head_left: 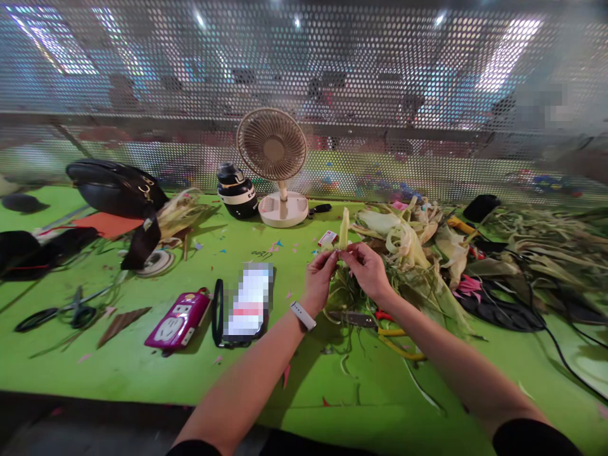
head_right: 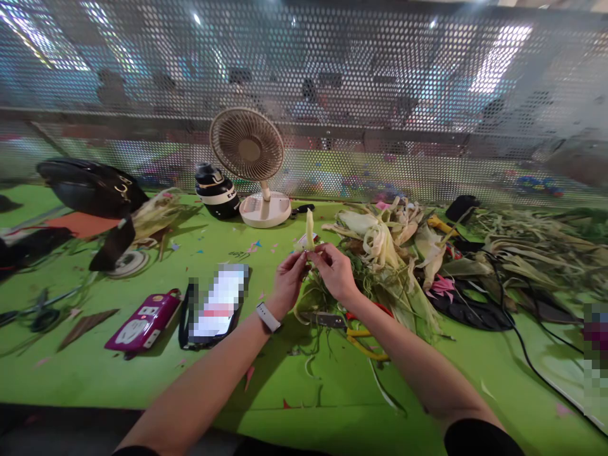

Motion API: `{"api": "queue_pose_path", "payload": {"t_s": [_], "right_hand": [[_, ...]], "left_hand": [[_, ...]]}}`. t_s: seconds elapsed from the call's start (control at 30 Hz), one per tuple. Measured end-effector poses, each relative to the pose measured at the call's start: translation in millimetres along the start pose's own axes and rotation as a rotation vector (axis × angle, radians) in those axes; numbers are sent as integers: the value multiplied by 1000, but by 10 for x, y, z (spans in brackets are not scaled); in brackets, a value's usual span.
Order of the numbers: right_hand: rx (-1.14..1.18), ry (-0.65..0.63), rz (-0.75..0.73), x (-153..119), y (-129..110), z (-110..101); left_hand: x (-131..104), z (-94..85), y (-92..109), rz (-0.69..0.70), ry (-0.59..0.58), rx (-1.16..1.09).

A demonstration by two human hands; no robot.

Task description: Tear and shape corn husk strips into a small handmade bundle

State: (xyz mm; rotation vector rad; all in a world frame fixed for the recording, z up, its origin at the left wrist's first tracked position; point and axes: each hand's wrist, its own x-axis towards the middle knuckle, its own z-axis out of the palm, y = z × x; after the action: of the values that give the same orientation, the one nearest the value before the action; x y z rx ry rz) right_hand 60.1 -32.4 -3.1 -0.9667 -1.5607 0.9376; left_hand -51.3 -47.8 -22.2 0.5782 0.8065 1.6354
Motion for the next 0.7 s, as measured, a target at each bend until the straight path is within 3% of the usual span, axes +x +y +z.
{"api": "queue_pose_path", "payload": {"t_s": [0.23,0.53,0.7], "right_hand": [[15,10,-13,-10,8,11],[183,69,116,-25,-21,71],[170,97,137,-17,-44,74]], "left_hand": [[8,-45,-45,15,-36,20],[-37,14,-46,-5,-11,-45],[-29,-21,-72,11,-52,-18]]}}
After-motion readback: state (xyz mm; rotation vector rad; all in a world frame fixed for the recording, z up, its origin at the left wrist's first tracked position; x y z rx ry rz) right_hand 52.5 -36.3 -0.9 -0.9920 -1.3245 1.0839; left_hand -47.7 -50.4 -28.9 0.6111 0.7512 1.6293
